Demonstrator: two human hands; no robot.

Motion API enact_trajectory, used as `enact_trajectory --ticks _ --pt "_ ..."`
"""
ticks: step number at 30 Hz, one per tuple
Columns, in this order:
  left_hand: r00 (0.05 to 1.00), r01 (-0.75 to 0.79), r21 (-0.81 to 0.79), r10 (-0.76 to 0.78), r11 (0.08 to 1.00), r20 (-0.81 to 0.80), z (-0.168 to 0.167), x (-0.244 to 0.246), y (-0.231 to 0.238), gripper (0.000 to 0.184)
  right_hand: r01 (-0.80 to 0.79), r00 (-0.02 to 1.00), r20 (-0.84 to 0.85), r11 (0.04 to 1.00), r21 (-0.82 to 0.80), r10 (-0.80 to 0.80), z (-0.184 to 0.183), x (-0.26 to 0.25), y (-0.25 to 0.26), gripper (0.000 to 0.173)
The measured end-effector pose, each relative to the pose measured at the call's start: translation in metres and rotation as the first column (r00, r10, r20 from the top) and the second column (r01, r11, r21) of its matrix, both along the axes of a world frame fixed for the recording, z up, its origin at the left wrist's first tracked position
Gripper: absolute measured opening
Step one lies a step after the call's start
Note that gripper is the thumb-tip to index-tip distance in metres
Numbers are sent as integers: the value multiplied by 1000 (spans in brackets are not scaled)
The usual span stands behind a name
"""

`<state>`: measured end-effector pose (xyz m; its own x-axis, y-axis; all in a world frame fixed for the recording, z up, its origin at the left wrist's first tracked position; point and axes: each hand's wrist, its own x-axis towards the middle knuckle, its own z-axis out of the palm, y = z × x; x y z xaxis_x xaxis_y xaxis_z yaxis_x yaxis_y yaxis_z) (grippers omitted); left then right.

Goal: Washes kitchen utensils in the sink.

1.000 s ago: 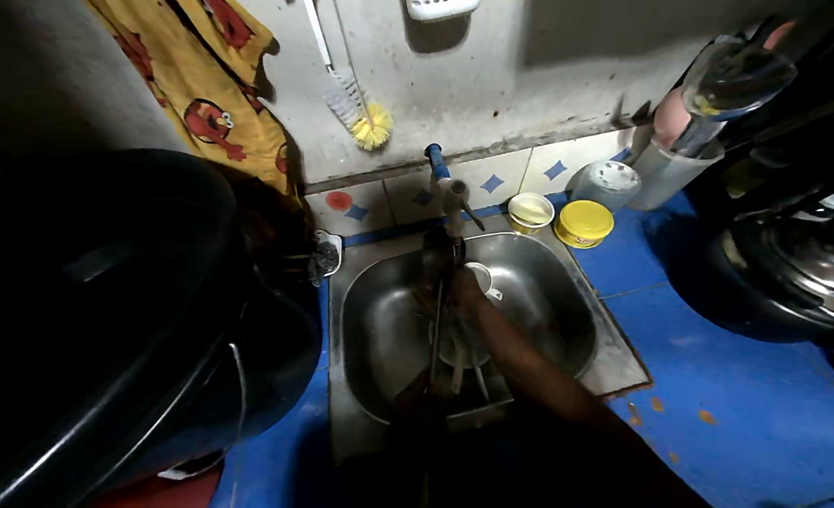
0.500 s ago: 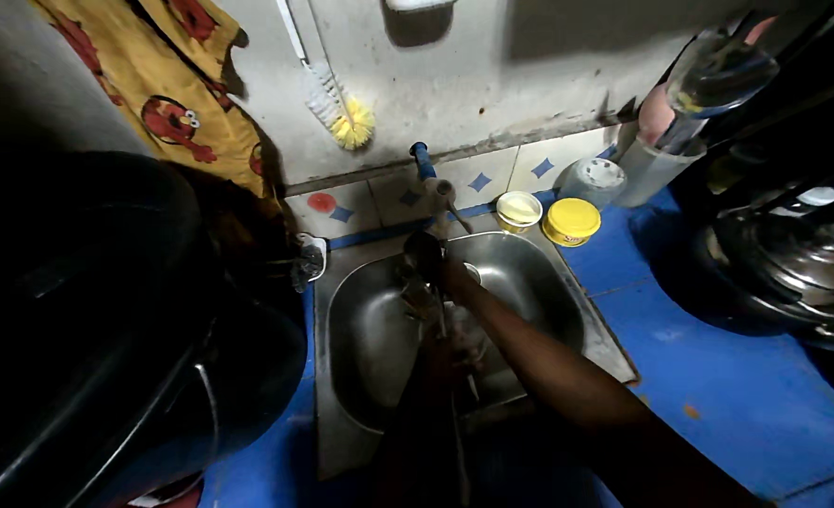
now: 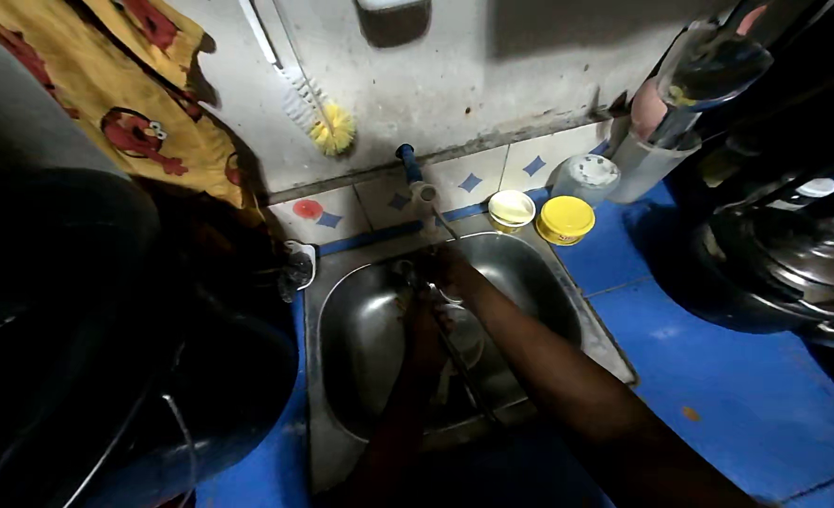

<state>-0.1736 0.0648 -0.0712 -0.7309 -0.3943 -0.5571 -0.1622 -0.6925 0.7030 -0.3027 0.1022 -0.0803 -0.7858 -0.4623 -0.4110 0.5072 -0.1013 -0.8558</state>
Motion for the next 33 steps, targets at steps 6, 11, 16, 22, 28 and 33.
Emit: enact_trajectory --ticks 6,11,16,22,28,33 --pt "993 -93 -33 90 995 -73 -8 -15 16 21 -125 916 353 973 -196 189 29 -1 7 34" --pt "959 -88 222 143 971 -243 -2 -33 27 22 -267 964 57 940 212 261 53 1 25 31" --pt "942 -26 117 64 993 -329 0 -39 30 25 -147 738 -410 720 678 536 76 15 61 22" --pt "938 78 97 -40 992 -345 9 -46 49 45 27 547 -533 623 782 646 63 39 132 20" --pt "946 82 220 -6 972 -324 2 -48 43 39 179 503 -610 617 767 612 48 47 167 17" --pt "948 18 224 54 974 -314 4 -51 24 31 184 502 -653 668 721 567 49 54 149 15"
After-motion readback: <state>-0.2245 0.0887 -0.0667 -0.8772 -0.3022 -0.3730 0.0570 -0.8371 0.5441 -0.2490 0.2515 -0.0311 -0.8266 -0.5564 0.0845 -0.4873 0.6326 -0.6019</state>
